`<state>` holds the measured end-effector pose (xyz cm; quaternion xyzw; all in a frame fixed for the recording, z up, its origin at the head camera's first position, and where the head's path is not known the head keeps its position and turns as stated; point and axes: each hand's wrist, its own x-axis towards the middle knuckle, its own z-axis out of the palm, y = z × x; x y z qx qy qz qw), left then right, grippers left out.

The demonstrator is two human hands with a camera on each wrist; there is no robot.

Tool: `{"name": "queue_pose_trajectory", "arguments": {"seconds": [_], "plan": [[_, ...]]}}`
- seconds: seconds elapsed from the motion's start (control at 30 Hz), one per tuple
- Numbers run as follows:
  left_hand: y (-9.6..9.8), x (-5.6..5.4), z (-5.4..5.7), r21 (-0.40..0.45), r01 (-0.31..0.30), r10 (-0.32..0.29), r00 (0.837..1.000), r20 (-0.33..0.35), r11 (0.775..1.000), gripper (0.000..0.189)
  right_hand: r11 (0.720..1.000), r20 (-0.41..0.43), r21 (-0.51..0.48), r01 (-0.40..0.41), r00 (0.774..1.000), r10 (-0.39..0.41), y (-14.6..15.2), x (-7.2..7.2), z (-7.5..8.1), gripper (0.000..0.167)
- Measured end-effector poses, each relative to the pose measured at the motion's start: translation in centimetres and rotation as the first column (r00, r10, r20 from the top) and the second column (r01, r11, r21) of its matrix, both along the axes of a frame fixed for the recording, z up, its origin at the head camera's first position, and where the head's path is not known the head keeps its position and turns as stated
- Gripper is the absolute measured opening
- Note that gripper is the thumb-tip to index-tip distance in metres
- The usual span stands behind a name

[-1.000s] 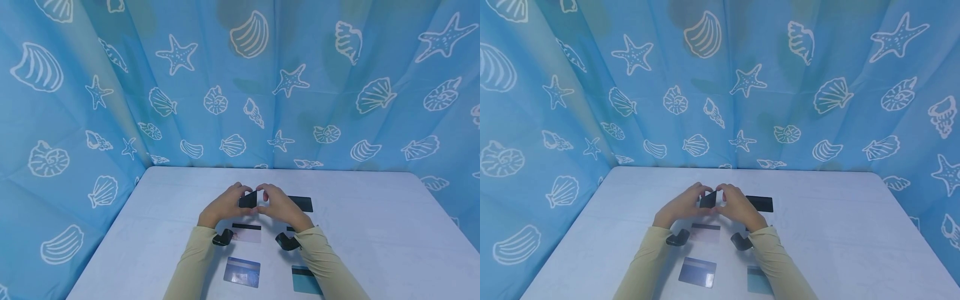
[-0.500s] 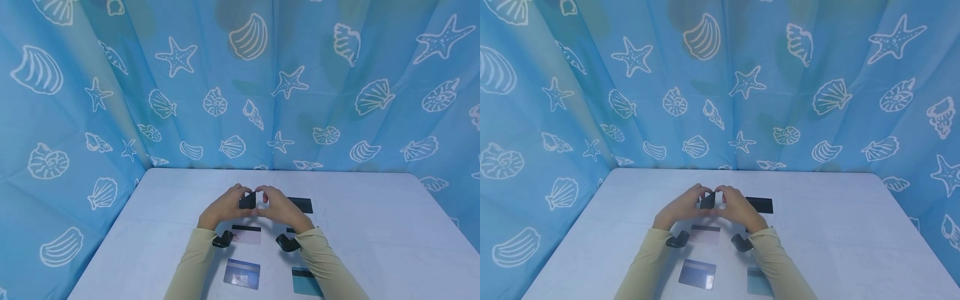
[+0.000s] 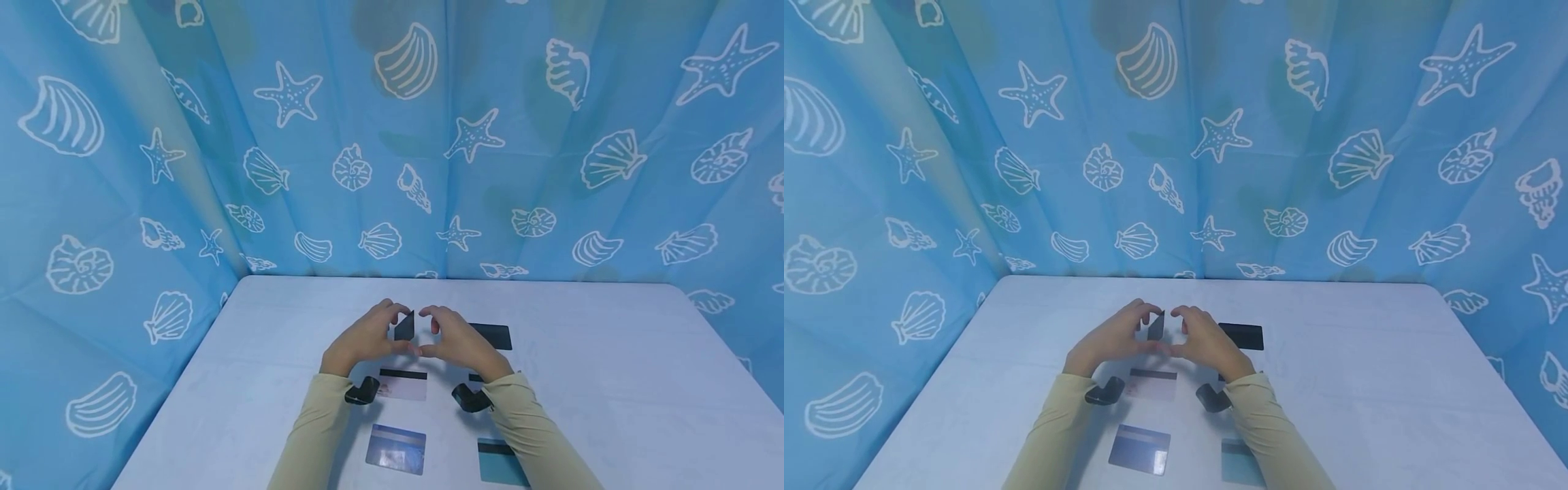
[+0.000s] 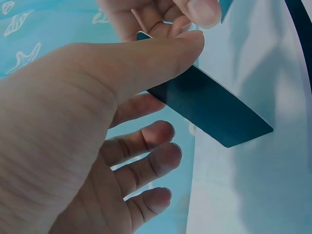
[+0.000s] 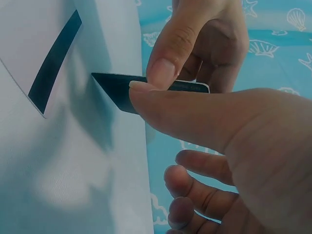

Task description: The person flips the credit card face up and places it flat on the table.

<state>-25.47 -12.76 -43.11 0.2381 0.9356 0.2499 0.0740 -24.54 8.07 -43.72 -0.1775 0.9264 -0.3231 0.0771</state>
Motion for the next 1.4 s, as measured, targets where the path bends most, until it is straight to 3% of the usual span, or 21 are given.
{"name": "queue_pose_trajectory", "arguments": {"seconds": [0.37, 1.4], "plan": [[-0.1, 0.1, 0.4, -0.002, -0.02, 0.02, 1.0, -0.002, 1.0, 0.062, 0.999, 0.002, -0.043, -0.015, 1.0, 0.015, 0.1, -0.3, -0.8, 0.07], [-0.1, 0.3, 1.1, 0.098, 0.071, -0.069, 0.997, -0.023, 0.993, 0.063, 0.993, 0.047, -0.116, -0.009, 0.999, 0.015, -0.8, -0.5, -2.4, 0.072]]}}
